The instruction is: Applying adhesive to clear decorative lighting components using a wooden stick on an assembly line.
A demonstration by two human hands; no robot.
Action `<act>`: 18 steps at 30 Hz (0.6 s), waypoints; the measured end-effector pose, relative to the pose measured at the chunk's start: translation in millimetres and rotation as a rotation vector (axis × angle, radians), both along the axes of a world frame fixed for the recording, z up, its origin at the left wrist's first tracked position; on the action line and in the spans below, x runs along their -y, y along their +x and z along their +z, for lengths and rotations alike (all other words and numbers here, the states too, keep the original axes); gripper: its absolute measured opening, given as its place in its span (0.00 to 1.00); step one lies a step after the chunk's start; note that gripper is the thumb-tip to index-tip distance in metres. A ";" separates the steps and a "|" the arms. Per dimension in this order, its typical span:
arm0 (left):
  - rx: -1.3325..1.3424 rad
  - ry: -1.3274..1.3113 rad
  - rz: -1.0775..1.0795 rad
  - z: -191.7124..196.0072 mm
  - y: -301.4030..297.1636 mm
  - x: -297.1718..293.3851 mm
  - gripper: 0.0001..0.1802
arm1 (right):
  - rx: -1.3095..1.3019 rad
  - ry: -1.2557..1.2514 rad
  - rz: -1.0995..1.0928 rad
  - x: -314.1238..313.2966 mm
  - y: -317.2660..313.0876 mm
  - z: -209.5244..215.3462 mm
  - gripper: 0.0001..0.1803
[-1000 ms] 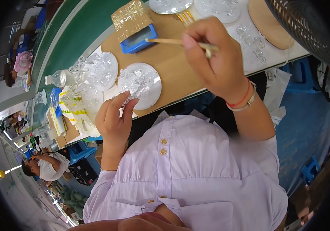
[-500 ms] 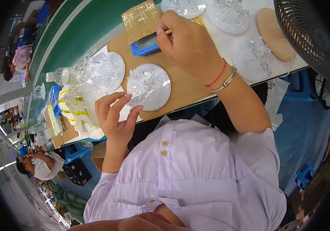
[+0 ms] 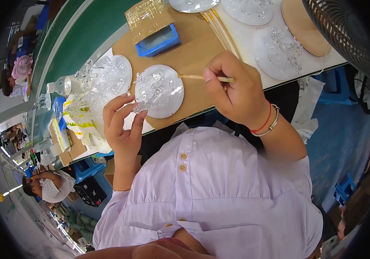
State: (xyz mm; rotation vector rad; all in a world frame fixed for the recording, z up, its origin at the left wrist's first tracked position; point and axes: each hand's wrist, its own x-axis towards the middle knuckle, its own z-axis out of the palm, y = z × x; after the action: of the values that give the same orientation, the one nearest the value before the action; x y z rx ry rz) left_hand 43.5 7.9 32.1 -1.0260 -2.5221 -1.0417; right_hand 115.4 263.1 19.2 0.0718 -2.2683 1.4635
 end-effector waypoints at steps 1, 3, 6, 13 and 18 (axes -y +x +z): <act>0.001 0.000 0.004 0.7 0.2 -0.8 0.16 | 0.000 -0.003 -0.003 1.2 -0.5 -2.7 0.03; 0.005 -0.003 0.005 1.4 0.9 -1.5 0.16 | -0.055 0.023 -0.004 5.3 -2.9 -5.7 0.04; 0.010 -0.007 0.010 1.1 1.4 -1.2 0.15 | -0.080 0.043 -0.007 7.2 -4.9 -8.3 0.04; 0.006 -0.008 0.005 -0.6 1.4 0.0 0.14 | -0.123 0.065 0.039 11.7 5.7 -5.9 0.04; -0.008 -0.009 -0.002 -0.6 0.4 -3.0 0.14 | -0.138 0.015 0.109 18.6 9.5 -12.3 0.05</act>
State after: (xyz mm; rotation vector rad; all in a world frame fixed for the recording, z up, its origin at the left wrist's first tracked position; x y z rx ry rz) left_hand 43.9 10.9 31.5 -1.0338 -2.5225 -1.0255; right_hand 124.8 244.4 7.0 0.2965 -2.1946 1.4486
